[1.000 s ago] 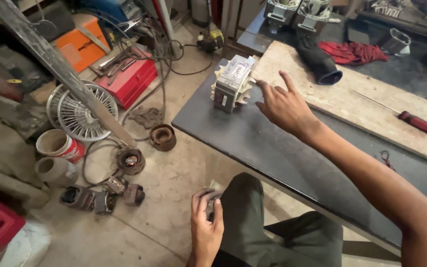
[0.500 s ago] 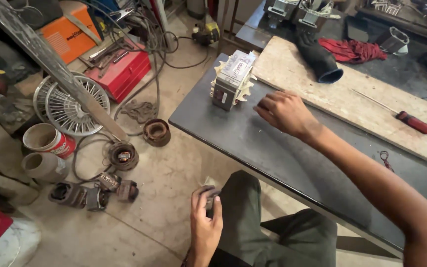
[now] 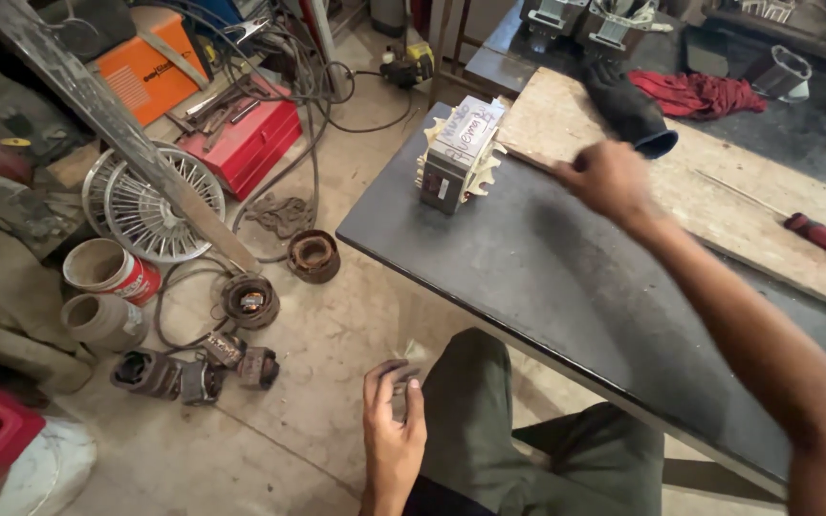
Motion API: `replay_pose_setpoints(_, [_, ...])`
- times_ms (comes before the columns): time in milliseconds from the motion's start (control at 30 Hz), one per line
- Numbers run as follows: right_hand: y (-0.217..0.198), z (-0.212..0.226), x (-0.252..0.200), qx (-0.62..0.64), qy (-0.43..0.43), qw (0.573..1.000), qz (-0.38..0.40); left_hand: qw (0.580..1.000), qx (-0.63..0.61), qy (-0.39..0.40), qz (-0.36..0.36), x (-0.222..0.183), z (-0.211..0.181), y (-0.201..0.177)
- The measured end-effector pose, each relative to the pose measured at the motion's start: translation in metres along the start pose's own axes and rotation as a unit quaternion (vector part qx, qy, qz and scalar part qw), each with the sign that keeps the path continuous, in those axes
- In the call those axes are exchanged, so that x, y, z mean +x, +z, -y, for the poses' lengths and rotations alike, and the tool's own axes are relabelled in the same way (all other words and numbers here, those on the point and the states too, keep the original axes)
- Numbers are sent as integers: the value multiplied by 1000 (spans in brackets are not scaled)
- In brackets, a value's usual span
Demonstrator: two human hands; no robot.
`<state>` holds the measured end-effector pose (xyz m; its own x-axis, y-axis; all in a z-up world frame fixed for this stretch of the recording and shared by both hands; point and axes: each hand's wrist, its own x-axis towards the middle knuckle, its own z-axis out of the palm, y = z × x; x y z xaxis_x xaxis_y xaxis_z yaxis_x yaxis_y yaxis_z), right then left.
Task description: Repairing an electronic component by winding copper wire and using a screwdriver for adjustments
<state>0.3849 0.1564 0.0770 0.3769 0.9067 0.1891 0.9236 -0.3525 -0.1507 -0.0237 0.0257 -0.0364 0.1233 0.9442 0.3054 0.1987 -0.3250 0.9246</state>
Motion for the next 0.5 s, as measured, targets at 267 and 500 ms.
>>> replay_pose_setpoints(267, [-90,-117,-54,-196,81,886,412,998,-35,-30,35,-5,-5,14])
replay_pose_setpoints(500, [-181,-57,-162,-259,-56,960,90,998,-44,9,54,-11,-8,30])
